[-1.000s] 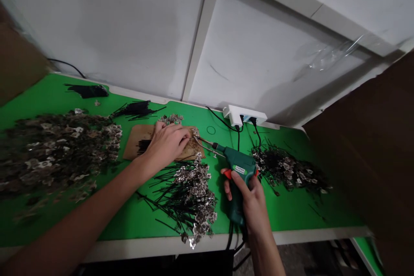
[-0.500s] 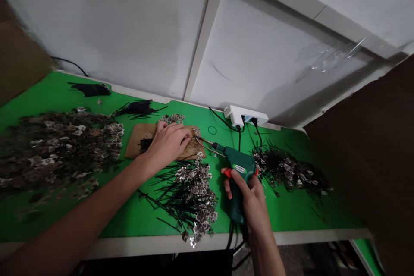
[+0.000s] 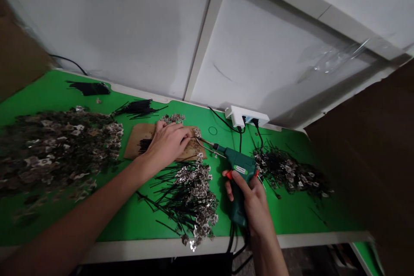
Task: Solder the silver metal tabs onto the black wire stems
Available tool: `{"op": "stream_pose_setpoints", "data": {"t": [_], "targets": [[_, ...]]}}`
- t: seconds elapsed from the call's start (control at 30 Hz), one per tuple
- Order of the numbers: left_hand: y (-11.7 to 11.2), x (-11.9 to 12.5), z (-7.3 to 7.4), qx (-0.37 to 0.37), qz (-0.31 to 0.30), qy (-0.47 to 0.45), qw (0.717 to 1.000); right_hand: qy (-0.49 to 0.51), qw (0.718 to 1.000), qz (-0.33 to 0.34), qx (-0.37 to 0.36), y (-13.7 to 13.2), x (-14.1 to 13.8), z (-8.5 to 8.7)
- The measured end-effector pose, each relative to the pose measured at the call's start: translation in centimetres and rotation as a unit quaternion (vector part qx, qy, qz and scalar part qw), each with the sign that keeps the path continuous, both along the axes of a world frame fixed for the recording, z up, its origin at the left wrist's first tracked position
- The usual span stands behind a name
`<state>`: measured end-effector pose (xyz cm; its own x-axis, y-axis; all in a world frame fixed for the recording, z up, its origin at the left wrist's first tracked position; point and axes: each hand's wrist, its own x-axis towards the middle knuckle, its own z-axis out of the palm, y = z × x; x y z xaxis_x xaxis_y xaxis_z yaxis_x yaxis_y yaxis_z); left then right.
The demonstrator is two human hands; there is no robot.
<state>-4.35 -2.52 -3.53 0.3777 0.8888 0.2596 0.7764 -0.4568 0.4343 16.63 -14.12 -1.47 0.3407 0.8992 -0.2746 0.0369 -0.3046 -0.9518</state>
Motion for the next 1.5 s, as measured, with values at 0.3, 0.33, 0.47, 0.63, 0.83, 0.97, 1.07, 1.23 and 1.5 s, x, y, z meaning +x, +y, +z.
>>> {"op": "stream_pose_setpoints", "data": {"t": [0.3, 0.33, 0.47, 0.63, 0.83, 0.97, 1.07, 1.23, 1.5], "targets": [[0.0, 0.3, -0.7, 0.022, -0.001, -0.021, 1.0, -0.007, 1.0, -0.012, -0.015, -0.2, 0.2, -0.2], [0.0, 0.3, -0.7, 0.021, -0.003, -0.022, 1.0, -0.004, 1.0, -0.014, -0.017, -0.2, 0.3, -0.2], [-0.1, 0.4, -0.6, 0.015, -0.004, -0.024, 1.0, 0.003, 1.0, -0.013, -0.028, -0.1, 0.5, -0.3], [-0.1, 0.5, -0.5, 0.014, 0.003, -0.03, 0.999, 0.015, 0.999, -0.008, -0.04, 0.2, 0.3, 0.2], [-0.3, 0.6, -0.7, 0.017, 0.014, -0.038, 0.999, 0.019, 0.999, -0.018, -0.046, 0.3, 0.4, 0.2], [-0.3, 0.6, -0.8, 0.011, 0.016, -0.047, 0.999, 0.023, 0.999, -0.025, -0.036, 0.1, 0.6, -0.3], [-0.2, 0.6, -0.8, 0.01, 0.013, -0.044, 0.999, 0.028, 0.999, -0.038, -0.025, 0.0, 0.6, -0.6], [-0.2, 0.6, -0.8, 0.008, 0.016, -0.041, 0.999, 0.029, 0.998, -0.045, -0.021, -0.3, 0.4, -0.7], [-0.3, 0.6, -0.6, -0.002, 0.019, -0.04, 0.999, 0.031, 0.998, -0.055, -0.014, -0.5, 0.5, -0.9]]}}
